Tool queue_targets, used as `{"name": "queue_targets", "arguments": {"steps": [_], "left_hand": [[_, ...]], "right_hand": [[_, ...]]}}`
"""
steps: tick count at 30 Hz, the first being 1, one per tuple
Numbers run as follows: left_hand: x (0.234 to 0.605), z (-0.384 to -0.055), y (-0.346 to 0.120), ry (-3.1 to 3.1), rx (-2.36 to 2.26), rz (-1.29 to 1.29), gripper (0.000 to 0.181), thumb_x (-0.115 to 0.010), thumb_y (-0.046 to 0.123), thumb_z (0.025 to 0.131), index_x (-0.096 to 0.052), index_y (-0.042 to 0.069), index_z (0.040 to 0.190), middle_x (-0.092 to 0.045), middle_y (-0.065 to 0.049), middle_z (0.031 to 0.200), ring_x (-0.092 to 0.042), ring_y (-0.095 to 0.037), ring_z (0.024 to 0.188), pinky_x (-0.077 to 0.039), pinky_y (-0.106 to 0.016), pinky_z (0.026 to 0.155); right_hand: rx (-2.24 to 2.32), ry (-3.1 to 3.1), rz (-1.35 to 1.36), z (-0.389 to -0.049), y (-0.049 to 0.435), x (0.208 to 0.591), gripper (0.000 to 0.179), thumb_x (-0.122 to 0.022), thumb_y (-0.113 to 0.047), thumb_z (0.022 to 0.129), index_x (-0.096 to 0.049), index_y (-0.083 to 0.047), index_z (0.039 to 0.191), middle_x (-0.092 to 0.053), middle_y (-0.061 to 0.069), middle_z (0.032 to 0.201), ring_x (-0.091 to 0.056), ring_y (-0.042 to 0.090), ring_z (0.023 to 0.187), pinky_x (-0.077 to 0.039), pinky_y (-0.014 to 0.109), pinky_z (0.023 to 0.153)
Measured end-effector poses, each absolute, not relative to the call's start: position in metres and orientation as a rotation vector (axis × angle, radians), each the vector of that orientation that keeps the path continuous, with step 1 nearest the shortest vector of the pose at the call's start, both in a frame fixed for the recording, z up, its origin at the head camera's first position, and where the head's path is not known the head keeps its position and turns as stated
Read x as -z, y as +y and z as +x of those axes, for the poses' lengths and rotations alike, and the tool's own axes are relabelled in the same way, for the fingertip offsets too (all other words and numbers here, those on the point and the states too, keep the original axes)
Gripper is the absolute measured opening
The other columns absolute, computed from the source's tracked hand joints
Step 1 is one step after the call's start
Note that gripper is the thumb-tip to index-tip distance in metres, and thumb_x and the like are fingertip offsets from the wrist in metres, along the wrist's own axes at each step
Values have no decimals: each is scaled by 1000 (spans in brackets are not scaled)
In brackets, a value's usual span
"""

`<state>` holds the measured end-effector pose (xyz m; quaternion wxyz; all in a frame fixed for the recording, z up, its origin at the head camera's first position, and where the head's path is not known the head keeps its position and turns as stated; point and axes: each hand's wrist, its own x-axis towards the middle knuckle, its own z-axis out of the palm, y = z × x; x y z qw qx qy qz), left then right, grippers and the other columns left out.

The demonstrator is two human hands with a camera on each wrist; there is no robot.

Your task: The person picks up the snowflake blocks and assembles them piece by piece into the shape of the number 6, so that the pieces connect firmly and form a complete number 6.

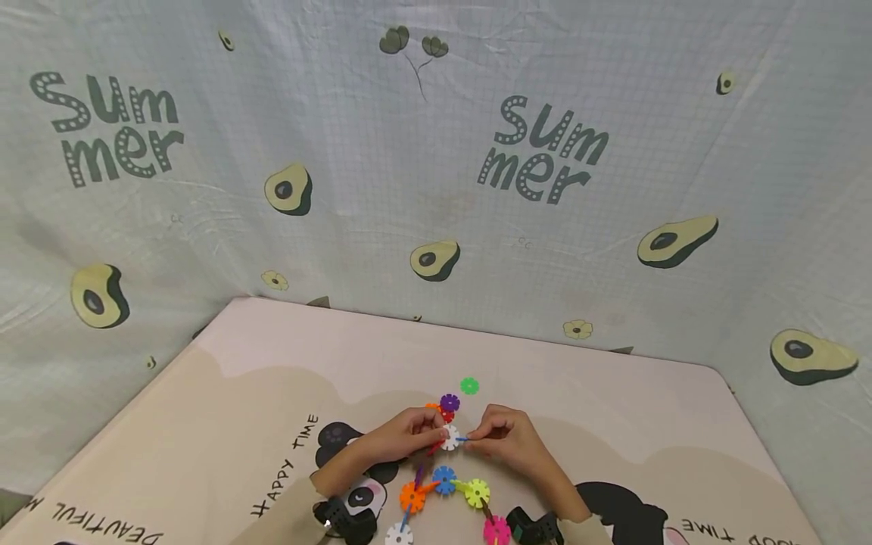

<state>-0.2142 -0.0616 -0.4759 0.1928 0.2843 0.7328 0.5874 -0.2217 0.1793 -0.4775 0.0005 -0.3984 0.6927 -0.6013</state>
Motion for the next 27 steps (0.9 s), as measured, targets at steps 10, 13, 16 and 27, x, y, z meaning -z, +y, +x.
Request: {"name": "queue_targets", "arguments": {"steps": [10, 13, 16, 27], "left_hand": [[477, -214, -60, 2086, -1652, 781, 20, -54, 9, 99, -57, -9, 93, -49, 6, 67, -39, -1, 53, -31, -16, 52], [477, -214, -61, 2093, -1653, 789, 19, -53, 9, 99, -56, -9, 93, -48, 6, 67, -38, -1, 54, -30, -16, 52], [477, -215, -62, 2109, -1657, 796, 18, -54, 8, 99, -56, -8, 91, -48, 6, 67, -38, -1, 53, -30, -16, 52], [477, -214, -62, 2137, -1660, 812, 17, -54, 8, 99, -56, -7, 92, -48, 6, 70, -40, -3, 57, -33, -16, 55]], "right_hand": [[1896, 2240, -1285, -222, 178, 479, 13, -76, 14, 74, -73, 2, 78, -61, 12, 74, -58, 7, 71, -49, 21, 57], [1909, 2250, -1287, -222, 177, 480, 13, -76, 14, 74, -73, 2, 78, -61, 12, 74, -58, 6, 71, -49, 21, 56], [1924, 2254, -1275, -223, 177, 481, 13, -77, 12, 74, -74, 1, 79, -62, 12, 74, -58, 4, 71, -48, 20, 56], [1983, 2264, -1150, -218, 174, 486, 13, -76, 14, 74, -74, 3, 80, -60, 12, 72, -57, 4, 66, -48, 19, 52]]}}
